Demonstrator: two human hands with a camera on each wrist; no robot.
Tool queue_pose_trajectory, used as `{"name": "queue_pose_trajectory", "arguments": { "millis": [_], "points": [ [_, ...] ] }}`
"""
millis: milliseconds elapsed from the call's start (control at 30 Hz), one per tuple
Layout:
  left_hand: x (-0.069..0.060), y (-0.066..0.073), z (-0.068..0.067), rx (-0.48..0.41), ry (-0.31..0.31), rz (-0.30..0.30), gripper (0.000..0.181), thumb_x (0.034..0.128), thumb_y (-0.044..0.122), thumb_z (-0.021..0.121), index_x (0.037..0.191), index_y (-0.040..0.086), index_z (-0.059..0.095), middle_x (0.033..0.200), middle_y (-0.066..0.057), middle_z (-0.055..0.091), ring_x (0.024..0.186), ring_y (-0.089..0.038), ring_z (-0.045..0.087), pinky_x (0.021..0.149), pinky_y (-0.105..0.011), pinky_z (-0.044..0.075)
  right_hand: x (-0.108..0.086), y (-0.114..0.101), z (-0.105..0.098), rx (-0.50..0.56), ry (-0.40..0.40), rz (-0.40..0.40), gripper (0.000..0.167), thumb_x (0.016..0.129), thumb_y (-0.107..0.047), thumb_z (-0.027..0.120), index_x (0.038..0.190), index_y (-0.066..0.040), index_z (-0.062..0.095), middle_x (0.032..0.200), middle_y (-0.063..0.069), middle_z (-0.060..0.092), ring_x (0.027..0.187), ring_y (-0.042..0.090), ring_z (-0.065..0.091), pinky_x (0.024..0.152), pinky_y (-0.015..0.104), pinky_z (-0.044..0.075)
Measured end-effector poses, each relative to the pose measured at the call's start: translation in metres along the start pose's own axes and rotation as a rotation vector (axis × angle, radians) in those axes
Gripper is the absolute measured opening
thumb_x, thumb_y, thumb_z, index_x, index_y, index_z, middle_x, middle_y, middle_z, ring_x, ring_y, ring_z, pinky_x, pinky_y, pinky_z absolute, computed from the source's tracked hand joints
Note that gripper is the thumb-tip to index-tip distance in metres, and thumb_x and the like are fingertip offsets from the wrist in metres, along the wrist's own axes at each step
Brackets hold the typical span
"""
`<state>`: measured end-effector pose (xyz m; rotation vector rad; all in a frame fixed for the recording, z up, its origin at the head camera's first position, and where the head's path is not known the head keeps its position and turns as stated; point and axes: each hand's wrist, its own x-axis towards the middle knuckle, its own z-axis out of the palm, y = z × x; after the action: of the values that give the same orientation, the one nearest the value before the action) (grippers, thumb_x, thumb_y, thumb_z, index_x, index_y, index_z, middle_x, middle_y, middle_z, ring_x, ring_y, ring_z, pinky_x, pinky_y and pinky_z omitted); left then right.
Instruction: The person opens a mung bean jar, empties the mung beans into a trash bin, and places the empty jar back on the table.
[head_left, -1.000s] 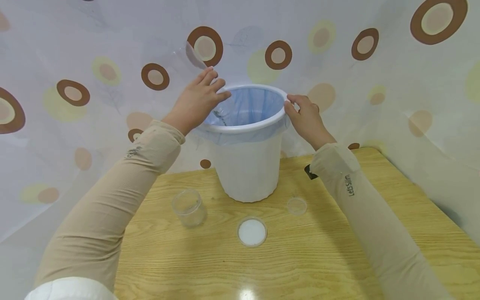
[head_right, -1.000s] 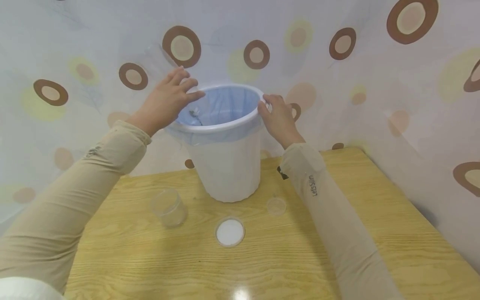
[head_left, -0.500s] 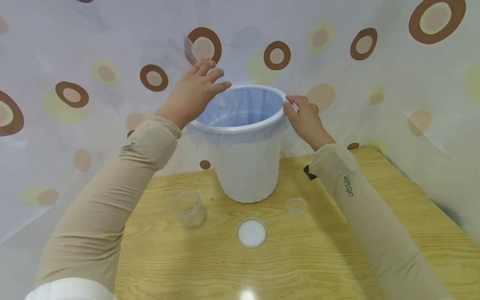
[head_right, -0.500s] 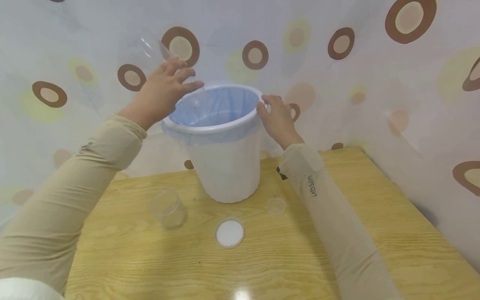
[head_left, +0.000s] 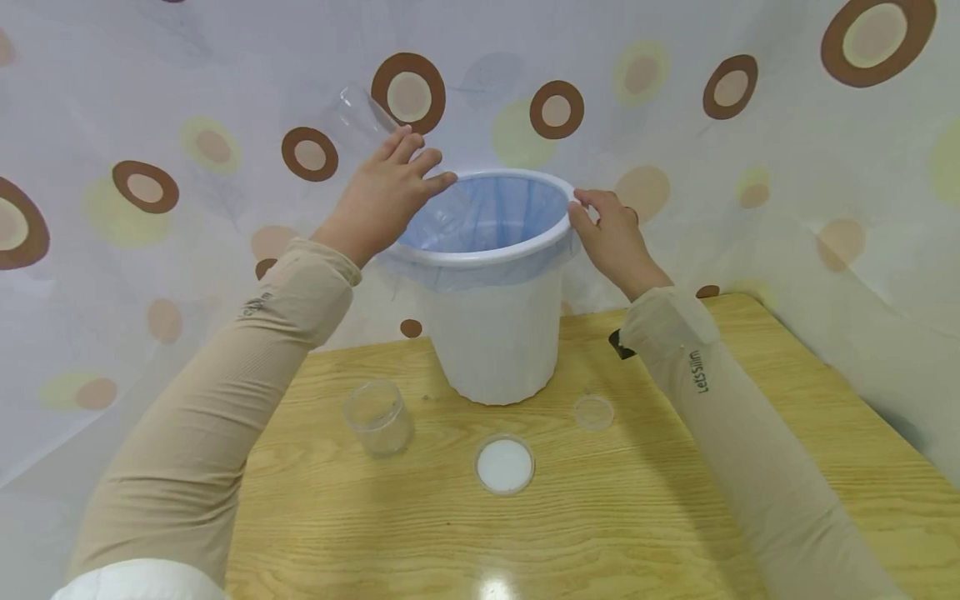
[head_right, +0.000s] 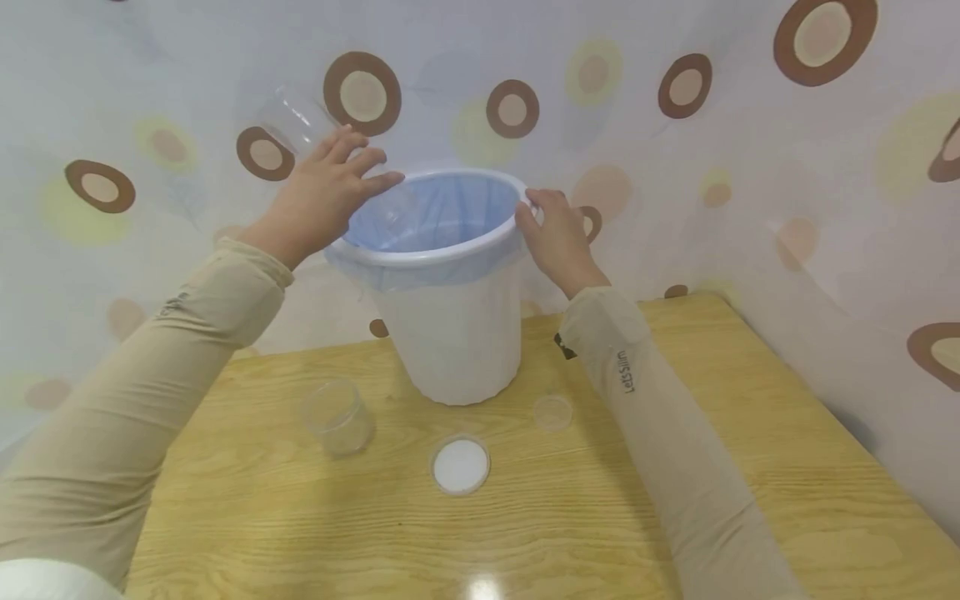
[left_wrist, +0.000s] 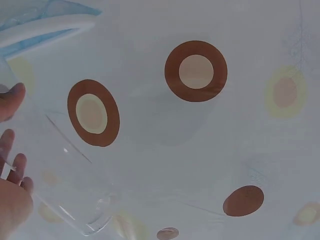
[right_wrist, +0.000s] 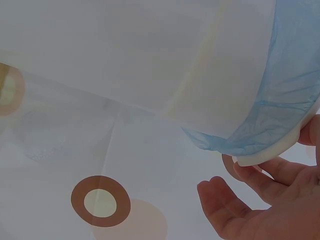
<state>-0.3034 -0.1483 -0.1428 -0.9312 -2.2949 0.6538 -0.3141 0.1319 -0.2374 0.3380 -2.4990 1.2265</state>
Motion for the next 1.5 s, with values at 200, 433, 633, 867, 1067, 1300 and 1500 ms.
{"name": "queue_pose_trajectory", "arguments": {
  "millis": [200, 433, 633, 867, 1067, 1300, 1500],
  "points": [
    [-0.005, 0.0, 0.002, 0.026, 0.034, -0.03, 0.05, 0.0893, -0.009, 0.056, 0.135, 0.012, 0.054, 0.127, -0.015, 0.05, 0.126, -0.037, 0.038, 0.116, -0.043, 0.018, 0.0, 0.0, -0.001, 0.004, -0.003, 0.004, 0.054, 0.102, -0.035, 0.037, 0.146, -0.004, 0.038, 0.151, 0.017, 0.033, 0.123, 0.041, 0.031, 0.103, 0.055, 0.031],
    [-0.01, 0.0, 0.004, 0.027, 0.046, -0.102, 0.057, 0.0839, -0.004, 0.062, 0.137, 0.008, 0.048, 0.129, -0.015, 0.051, 0.122, -0.037, 0.042, 0.109, -0.047, 0.029, 0.0, -0.001, -0.001, 0.002, -0.005, 0.008, 0.054, 0.102, -0.035, 0.037, 0.146, -0.004, 0.037, 0.151, 0.017, 0.033, 0.122, 0.041, 0.031, 0.102, 0.056, 0.032],
    [-0.014, 0.0, 0.007, 0.007, 0.109, -0.178, 0.053, 0.085, -0.005, 0.059, 0.136, 0.007, 0.049, 0.13, -0.016, 0.052, 0.123, -0.037, 0.044, 0.109, -0.047, 0.029, -0.001, -0.001, -0.002, 0.003, -0.003, 0.002, 0.055, 0.102, -0.036, 0.036, 0.147, -0.004, 0.036, 0.151, 0.017, 0.033, 0.122, 0.041, 0.033, 0.103, 0.056, 0.032],
    [-0.02, 0.003, 0.009, -0.004, 0.215, -0.23, 0.048, 0.0881, -0.006, 0.054, 0.135, 0.006, 0.051, 0.127, -0.015, 0.054, 0.118, -0.036, 0.047, 0.107, -0.046, 0.032, -0.001, 0.0, -0.002, -0.001, -0.009, 0.004, 0.056, 0.103, -0.038, 0.034, 0.148, -0.005, 0.035, 0.15, 0.018, 0.033, 0.12, 0.041, 0.035, 0.1, 0.056, 0.035],
    [-0.029, 0.008, 0.013, -0.025, 0.279, -0.3, 0.05, 0.0884, -0.002, 0.058, 0.137, 0.007, 0.05, 0.13, -0.016, 0.055, 0.119, -0.037, 0.047, 0.106, -0.046, 0.032, -0.001, 0.002, -0.001, -0.009, -0.008, -0.009, 0.055, 0.103, -0.037, 0.035, 0.147, -0.005, 0.035, 0.15, 0.018, 0.033, 0.117, 0.04, 0.037, 0.098, 0.055, 0.036],
    [-0.042, 0.015, 0.014, -0.093, 0.368, -0.442, 0.058, 0.0876, 0.008, 0.067, 0.141, 0.007, 0.045, 0.134, -0.017, 0.051, 0.123, -0.037, 0.044, 0.107, -0.047, 0.032, -0.003, 0.001, -0.001, -0.004, -0.008, -0.022, 0.056, 0.103, -0.037, 0.034, 0.147, -0.004, 0.036, 0.148, 0.02, 0.034, 0.111, 0.04, 0.04, 0.092, 0.054, 0.039],
    [-0.054, 0.021, 0.017, -0.098, 0.558, -0.493, 0.059, 0.0835, 0.009, 0.072, 0.137, 0.006, 0.049, 0.128, -0.017, 0.055, 0.115, -0.037, 0.048, 0.098, -0.048, 0.038, -0.003, 0.0, 0.0, 0.002, 0.011, -0.039, 0.054, 0.103, -0.036, 0.034, 0.146, -0.003, 0.037, 0.146, 0.021, 0.037, 0.106, 0.038, 0.042, 0.089, 0.052, 0.039]
  ]
}}
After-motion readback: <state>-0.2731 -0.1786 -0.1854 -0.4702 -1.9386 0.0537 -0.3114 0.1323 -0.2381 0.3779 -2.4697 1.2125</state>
